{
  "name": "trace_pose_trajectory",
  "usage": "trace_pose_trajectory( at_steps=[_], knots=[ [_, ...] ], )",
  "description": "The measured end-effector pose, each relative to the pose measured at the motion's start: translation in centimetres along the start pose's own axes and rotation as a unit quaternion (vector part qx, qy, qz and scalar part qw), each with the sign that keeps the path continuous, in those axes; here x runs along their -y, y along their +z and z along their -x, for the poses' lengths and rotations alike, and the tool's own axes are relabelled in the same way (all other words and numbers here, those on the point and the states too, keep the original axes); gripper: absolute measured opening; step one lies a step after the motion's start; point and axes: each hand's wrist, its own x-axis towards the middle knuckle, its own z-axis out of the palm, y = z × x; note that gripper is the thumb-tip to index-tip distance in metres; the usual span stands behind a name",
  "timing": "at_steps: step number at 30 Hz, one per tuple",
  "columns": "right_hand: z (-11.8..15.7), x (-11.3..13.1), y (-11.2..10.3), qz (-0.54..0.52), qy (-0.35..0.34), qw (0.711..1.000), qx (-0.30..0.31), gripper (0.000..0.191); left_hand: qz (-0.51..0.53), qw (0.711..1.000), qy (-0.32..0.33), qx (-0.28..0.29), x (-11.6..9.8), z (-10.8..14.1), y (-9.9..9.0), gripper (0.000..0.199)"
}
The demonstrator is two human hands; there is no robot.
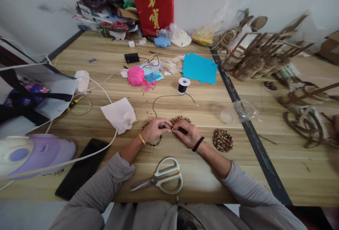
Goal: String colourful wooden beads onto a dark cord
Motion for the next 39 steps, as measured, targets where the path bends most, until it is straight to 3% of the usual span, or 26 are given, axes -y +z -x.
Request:
trace_pose_trajectory(
  at_steps=[10,18,24,28,33,36,39],
  knots=[
    [-0.2,0.1,-0.2,-0.005,-0.029,1.0,0.01,0.014,-0.032,0.999,0.009,0.006,0.2,0.0,-0.1,0.021],
    [0.0,-0.2,-0.3,0.027,-0.021,0.999,0.012,0.016,-0.135,0.989,0.056,-0.016,0.0,0.2,0.0,0.015],
    [-0.1,-0.2,-0.5,0.038,-0.013,0.999,-0.011,0.014,-0.326,0.935,0.136,-0.041,-0.2,0.7,0.0,0.006],
    [-0.1,-0.2,-0.5,0.036,-0.013,0.999,-0.013,0.012,-0.399,0.907,0.134,-0.018,-0.5,1.0,-0.5,0.006],
    [0.0,-0.3,-0.4,0.038,-0.012,0.999,-0.009,0.012,-0.36,0.926,0.105,-0.04,-1.1,0.9,-1.3,0.018],
    [0.0,-0.3,-0.5,0.036,-0.019,0.999,0.001,0.012,-0.282,0.952,0.091,-0.073,-1.2,0.8,-1.3,0.019],
    [-0.1,-0.2,-0.6,0.03,-0.023,0.999,0.003,0.012,-0.171,0.98,0.078,-0.065,-1.1,0.6,-0.9,0.023]
  ],
)
